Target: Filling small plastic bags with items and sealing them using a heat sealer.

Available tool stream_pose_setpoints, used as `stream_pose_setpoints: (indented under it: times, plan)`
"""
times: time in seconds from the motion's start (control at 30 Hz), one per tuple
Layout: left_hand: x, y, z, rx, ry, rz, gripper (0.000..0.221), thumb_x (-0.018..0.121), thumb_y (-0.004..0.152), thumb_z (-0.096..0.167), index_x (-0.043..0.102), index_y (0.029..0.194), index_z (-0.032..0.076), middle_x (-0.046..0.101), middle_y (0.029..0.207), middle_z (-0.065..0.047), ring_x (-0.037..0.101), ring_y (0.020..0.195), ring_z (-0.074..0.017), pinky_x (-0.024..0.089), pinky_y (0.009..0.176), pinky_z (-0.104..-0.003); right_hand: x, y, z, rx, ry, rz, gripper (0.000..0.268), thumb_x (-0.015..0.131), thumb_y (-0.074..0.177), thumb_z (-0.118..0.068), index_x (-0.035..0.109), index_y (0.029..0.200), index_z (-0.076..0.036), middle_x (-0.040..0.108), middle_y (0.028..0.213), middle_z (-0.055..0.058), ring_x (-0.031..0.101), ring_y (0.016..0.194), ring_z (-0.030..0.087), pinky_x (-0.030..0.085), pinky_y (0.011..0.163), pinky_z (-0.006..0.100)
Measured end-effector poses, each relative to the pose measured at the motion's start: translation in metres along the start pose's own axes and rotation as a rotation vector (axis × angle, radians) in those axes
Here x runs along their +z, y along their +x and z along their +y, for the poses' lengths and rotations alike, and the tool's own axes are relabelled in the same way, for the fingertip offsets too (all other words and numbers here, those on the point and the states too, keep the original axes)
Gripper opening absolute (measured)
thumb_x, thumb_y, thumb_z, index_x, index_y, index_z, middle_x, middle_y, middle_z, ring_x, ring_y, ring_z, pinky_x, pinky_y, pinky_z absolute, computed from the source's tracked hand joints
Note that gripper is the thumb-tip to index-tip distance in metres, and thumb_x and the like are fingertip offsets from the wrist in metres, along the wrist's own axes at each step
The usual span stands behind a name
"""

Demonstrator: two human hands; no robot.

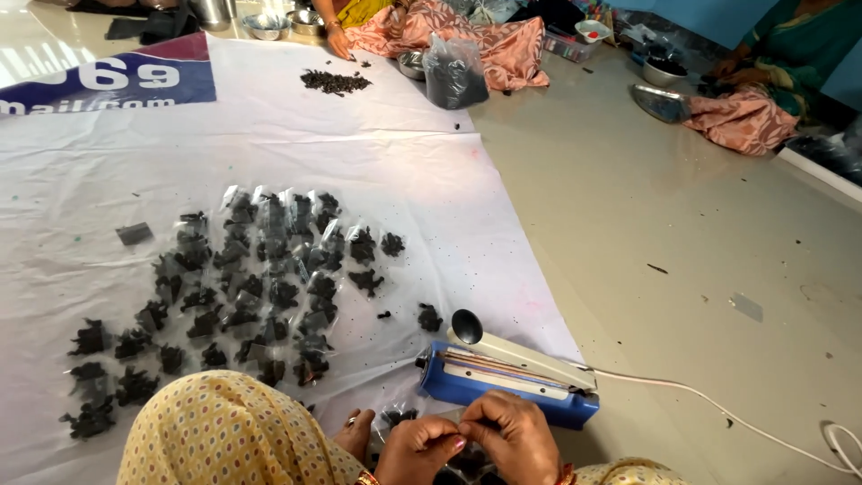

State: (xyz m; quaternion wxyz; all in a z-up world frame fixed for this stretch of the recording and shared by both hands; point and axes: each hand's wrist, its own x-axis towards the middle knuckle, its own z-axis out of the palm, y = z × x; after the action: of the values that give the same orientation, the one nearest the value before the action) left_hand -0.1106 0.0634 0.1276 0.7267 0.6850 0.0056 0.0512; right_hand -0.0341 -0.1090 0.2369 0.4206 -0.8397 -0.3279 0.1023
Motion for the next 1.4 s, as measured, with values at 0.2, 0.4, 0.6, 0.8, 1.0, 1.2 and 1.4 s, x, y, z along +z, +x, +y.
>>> stream_pose_setpoints:
  times: [0.2,0.4,0.6,0.8,1.0,1.2,1.4]
  plan:
    - [-0.006,-0.003,0.015,-0.033,0.094,0.030,0.011,0.078,0.087,0.008,0.078,0.095,0.001,0.079,0.078,-0.004,0.072,0.075,-0.0065,0.056,0.068,-0.025,0.003,0.000,-0.005,0.120,0.214,-0.056,0.034,0.083,0.076,-0.009,0.071,0.108,-0.012,0.076,0.093,-0.001,0.073,0.081,0.010,0.059,0.075,0.029]
    - [-0.002,-0.001,0.049,-0.168,0.062,0.074,0.017,0.078,0.087,0.014,0.077,0.102,0.005,0.078,0.077,-0.004,0.070,0.071,-0.0067,0.056,0.066,-0.025,0.018,-0.009,0.029,0.289,0.311,0.010,0.022,0.085,0.076,-0.005,0.070,0.092,-0.004,0.075,0.078,0.001,0.064,0.073,0.006,0.056,0.069,0.026]
    - [-0.003,0.002,0.051,-0.121,0.180,0.217,0.016,0.079,0.084,0.019,0.078,0.095,0.007,0.080,0.073,-0.003,0.072,0.066,-0.0070,0.055,0.062,-0.025,0.025,-0.012,0.052,0.292,0.375,-0.026,0.017,0.086,0.078,-0.005,0.071,0.084,-0.001,0.072,0.073,-0.001,0.060,0.068,0.006,0.052,0.064,0.025]
    - [-0.001,0.001,0.056,-0.119,0.186,0.301,0.013,0.076,0.086,0.017,0.078,0.083,0.005,0.081,0.068,-0.005,0.073,0.062,-0.0126,0.055,0.060,-0.027,0.017,-0.017,0.061,0.375,0.394,-0.069,0.010,0.082,0.082,-0.006,0.073,0.085,-0.002,0.070,0.070,-0.001,0.058,0.064,0.007,0.049,0.060,0.026]
    - [-0.008,0.011,0.050,-0.244,0.362,0.290,0.018,0.074,0.086,0.028,0.077,0.090,0.010,0.080,0.075,-0.005,0.077,0.072,-0.0201,0.057,0.068,-0.034,0.025,-0.018,0.108,0.375,0.119,-0.107,0.014,0.080,0.081,-0.016,0.074,0.088,-0.005,0.074,0.072,0.002,0.066,0.068,0.009,0.055,0.065,0.028]
    - [-0.062,0.070,0.059,-0.429,0.894,0.271,0.029,0.066,0.092,0.041,0.079,0.098,0.016,0.074,0.100,-0.013,0.070,0.096,-0.0351,0.056,0.085,-0.046,0.028,-0.018,0.206,0.456,-0.359,-0.283,0.035,0.082,0.084,-0.031,0.067,0.109,-0.011,0.074,0.097,0.010,0.071,0.097,0.024,0.055,0.086,0.039]
    - [-0.135,0.166,0.018,-0.489,1.052,0.454,0.022,0.065,0.094,0.029,0.077,0.102,0.012,0.072,0.110,-0.017,0.069,0.106,-0.0383,0.058,0.091,-0.046,0.061,-0.017,0.330,0.463,-0.390,-0.251,0.033,0.074,0.085,-0.037,0.069,0.113,-0.019,0.077,0.107,0.005,0.076,0.106,0.019,0.057,0.096,0.034]
